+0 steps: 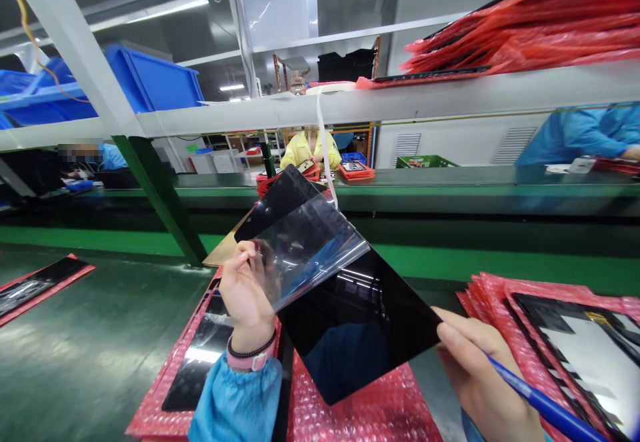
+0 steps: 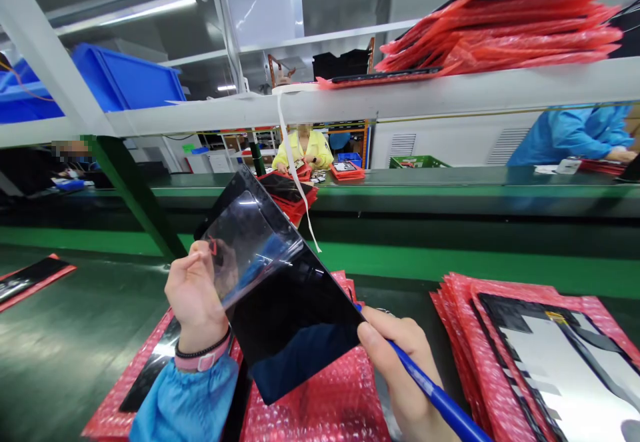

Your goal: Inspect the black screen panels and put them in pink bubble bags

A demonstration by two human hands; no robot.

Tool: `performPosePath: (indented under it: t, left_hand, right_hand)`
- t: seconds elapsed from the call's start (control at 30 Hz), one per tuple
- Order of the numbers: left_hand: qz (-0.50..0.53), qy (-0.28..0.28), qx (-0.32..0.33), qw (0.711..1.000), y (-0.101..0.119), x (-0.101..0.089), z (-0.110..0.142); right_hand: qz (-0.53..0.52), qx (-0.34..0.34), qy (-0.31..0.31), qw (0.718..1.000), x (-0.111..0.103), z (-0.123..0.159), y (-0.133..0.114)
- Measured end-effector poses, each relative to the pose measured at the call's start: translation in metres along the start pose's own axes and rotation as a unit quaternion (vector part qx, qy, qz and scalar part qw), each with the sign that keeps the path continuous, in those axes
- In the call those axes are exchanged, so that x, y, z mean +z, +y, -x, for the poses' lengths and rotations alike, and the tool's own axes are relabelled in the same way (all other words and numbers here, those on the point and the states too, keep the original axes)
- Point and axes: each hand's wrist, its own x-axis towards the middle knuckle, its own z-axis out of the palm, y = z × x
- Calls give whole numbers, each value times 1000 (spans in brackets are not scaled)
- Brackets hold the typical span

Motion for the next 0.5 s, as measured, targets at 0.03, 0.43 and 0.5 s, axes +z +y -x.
performPosePath:
  t: [0.03, 0.43, 0.5]
  left_hand:
    - [-1, -3, -4, 1000, 0, 0, 0]
    - [-24, -88, -102, 991, 5, 6, 14]
    - [-18, -128, -124, 984, 3, 5, 19]
  right_hand:
    - [6, 5, 2, 1000, 0, 0, -1]
    - [89, -55, -71, 992, 19, -17, -27]
    - [99, -62, -91, 989, 21, -18, -29]
